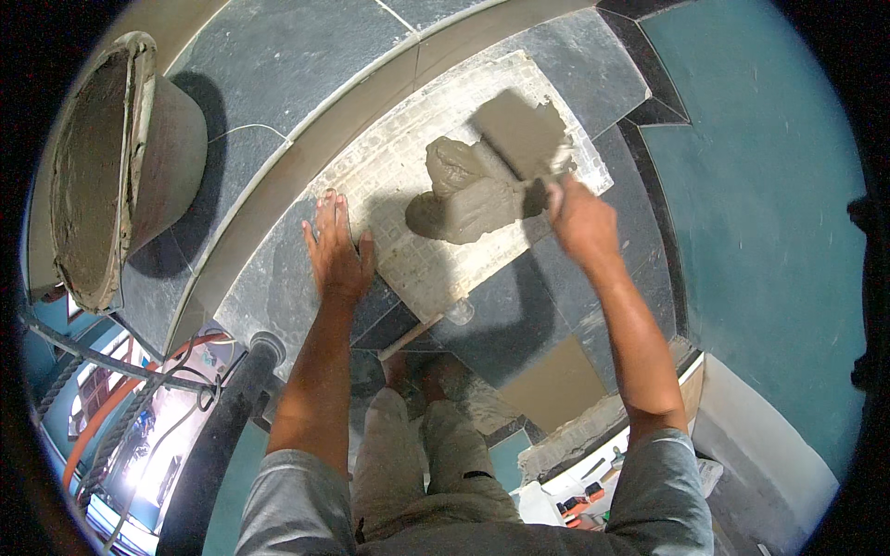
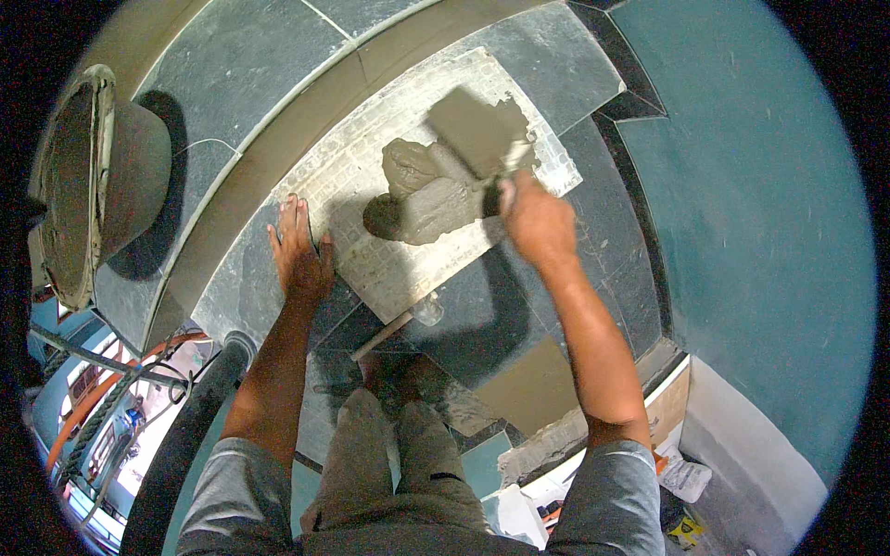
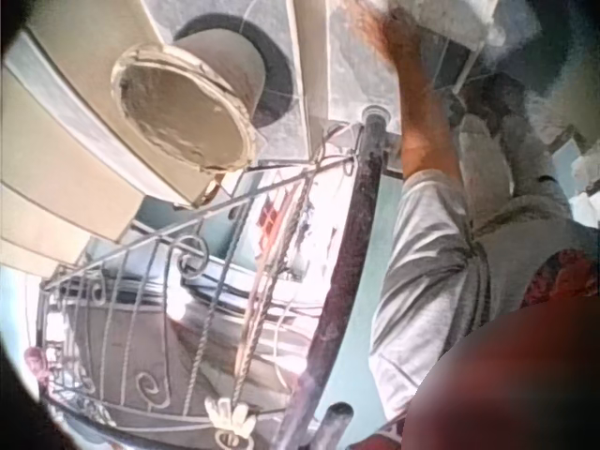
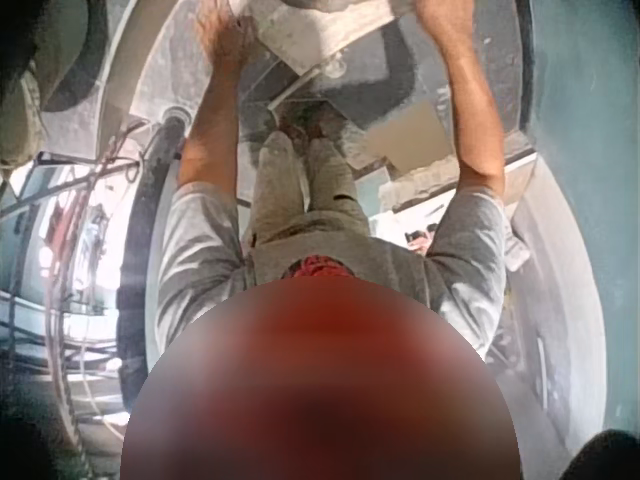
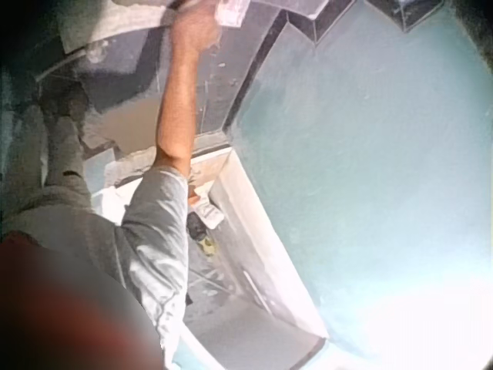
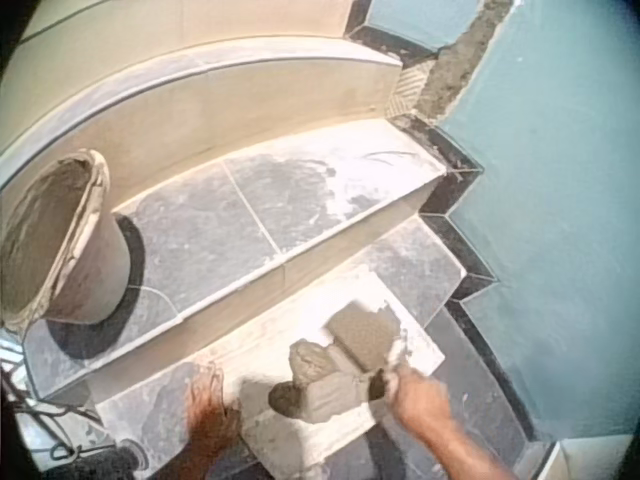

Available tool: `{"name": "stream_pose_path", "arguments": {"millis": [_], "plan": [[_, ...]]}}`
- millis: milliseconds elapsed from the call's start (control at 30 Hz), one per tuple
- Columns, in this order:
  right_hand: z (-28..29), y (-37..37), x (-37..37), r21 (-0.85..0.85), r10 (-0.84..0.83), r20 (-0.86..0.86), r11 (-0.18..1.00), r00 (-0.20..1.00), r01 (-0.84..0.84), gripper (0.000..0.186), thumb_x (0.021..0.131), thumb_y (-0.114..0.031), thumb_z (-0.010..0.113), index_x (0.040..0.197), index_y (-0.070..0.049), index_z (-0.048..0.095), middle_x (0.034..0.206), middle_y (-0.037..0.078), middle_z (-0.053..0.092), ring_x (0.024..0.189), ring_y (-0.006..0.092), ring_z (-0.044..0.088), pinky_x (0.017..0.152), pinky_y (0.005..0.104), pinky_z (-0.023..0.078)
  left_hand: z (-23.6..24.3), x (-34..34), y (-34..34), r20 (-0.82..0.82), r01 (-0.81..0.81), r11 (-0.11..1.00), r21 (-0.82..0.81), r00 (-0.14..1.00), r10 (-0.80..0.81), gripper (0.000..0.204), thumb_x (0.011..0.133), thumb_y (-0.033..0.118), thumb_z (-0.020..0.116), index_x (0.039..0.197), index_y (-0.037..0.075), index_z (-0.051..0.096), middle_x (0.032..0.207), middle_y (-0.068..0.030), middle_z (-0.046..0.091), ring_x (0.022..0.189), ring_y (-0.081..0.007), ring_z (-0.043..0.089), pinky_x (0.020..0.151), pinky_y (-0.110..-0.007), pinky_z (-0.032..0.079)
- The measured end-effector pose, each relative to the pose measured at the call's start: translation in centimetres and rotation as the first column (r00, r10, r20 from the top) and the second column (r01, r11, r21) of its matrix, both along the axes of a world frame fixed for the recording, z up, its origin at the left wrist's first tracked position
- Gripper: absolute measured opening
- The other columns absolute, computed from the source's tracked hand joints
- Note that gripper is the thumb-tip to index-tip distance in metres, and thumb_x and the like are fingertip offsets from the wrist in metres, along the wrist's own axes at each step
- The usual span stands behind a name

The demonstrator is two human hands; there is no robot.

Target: The person uses a rubber mallet to tap a tile into place on a stair step. They then pick up a new tile, scoop cement from a bucket with a trowel, and spread the cement onto the back of the tile.

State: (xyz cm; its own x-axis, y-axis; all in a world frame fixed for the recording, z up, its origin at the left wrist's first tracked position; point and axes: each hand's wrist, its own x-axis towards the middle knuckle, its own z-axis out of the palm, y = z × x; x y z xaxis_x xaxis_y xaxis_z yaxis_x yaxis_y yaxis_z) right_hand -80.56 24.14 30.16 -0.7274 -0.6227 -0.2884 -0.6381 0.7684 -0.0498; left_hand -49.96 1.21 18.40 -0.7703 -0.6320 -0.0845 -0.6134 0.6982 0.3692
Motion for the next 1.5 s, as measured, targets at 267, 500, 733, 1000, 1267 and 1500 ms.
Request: {"name": "stream_pose_path", "arguments": {"millis": [267, 500, 733, 1000, 1267, 1500], "plan": [[-2.9, -4.2, -0.8, 0.032, 0.178, 0.013, 0.984, 0.984, -0.178, 0.029, 0.108, -0.032, 0.052, 0.111, -0.005, 0.062, 0.094, 0.024, 0.074, 0.085, 0.0434, 0.074, 0.075, 0.0547, 0.058, -0.8, 0.1, -0.1, -0.106, -0.006, 1.0, -0.004, 0.994, 0.006, 0.077, 0.099, 0.034, 0.061, 0.164, 0.008, 0.029, 0.17, -0.0186, 0.031, 0.158, -0.0419, 0.026, 0.125, -0.069, 0.014], [-3.3, -5.6, -7.2, 0.149, 0.055, 0.066, 0.987, 0.996, -0.064, 0.04, 0.109, -0.04, 0.047, 0.126, -0.007, 0.063, 0.108, 0.027, 0.075, 0.103, 0.0453, 0.072, 0.089, 0.056, 0.056, -1.2, 0.3, 0.0, -0.147, 0.001, 1.0, -0.015, 0.989, -0.003, 0.078, 0.099, 0.035, 0.061, 0.164, 0.008, 0.029, 0.17, -0.0188, 0.031, 0.158, -0.0416, 0.026, 0.126, -0.069, 0.013], [-4.7, -5.3, -13.2, 0.192, -0.019, 0.041, 0.981, 0.999, 0.011, 0.042, 0.107, -0.041, 0.047, 0.127, -0.008, 0.063, 0.119, 0.026, 0.073, 0.112, 0.0453, 0.07, 0.094, 0.0562, 0.055, -1.3, 0.5, 0.0, -0.084, -0.004, 1.0, 0.0, 0.996, 0.004, 0.079, 0.098, 0.033, 0.061, 0.165, 0.006, 0.028, 0.171, -0.0177, 0.029, 0.16, -0.0401, 0.024, 0.126, -0.068, 0.012], [-6.5, -3.7, -17.7, 0.154, -0.037, 0.065, 0.988, 0.997, 0.027, 0.047, 0.108, -0.046, 0.045, 0.126, -0.006, 0.063, 0.119, 0.028, 0.072, 0.114, 0.047, 0.068, 0.096, 0.0578, 0.053, -0.7, 0.4, 0.1, -0.085, 0.014, 1.0, -0.019, 0.996, -0.015, 0.074, 0.101, 0.03, 0.056, 0.164, 0.003, 0.028, 0.171, -0.0209, 0.027, 0.16, -0.0408, 0.023, 0.127, -0.065, 0.011], [-2.2, 0.7, -13.3, -0.201, -0.289, -0.045, 0.94, 0.956, 0.275, 0.049, 0.111, -0.046, 0.04, 0.119, -0.004, 0.064, 0.115, 0.031, 0.07, 0.109, 0.0543, 0.064, 0.091, 0.0604, 0.05, -0.4, 0.3, 0.0, -0.078, 0.015, 0.999, -0.041, 0.997, -0.019, 0.079, 0.098, 0.034, 0.06, 0.164, 0.005, 0.027, 0.171, -0.0183, 0.028, 0.16, -0.0386, 0.024, 0.127, -0.067, 0.013], [-2.2, 5.3, -5.6, -0.155, -0.369, 0.272, 0.895, 0.889, 0.419, 0.046, 0.11, -0.043, 0.044, 0.106, -0.001, 0.064, 0.1, 0.028, 0.068, 0.096, 0.0489, 0.065, 0.085, 0.056, 0.049, -0.2, -0.2, 0.2, -0.096, 0.0, 1.0, 0.011, 0.995, 0.001, 0.079, 0.096, 0.024, 0.064, 0.164, 0.006, 0.028, 0.172, -0.0196, 0.027, 0.16, -0.0398, 0.023, 0.127, -0.067, 0.011]]}}
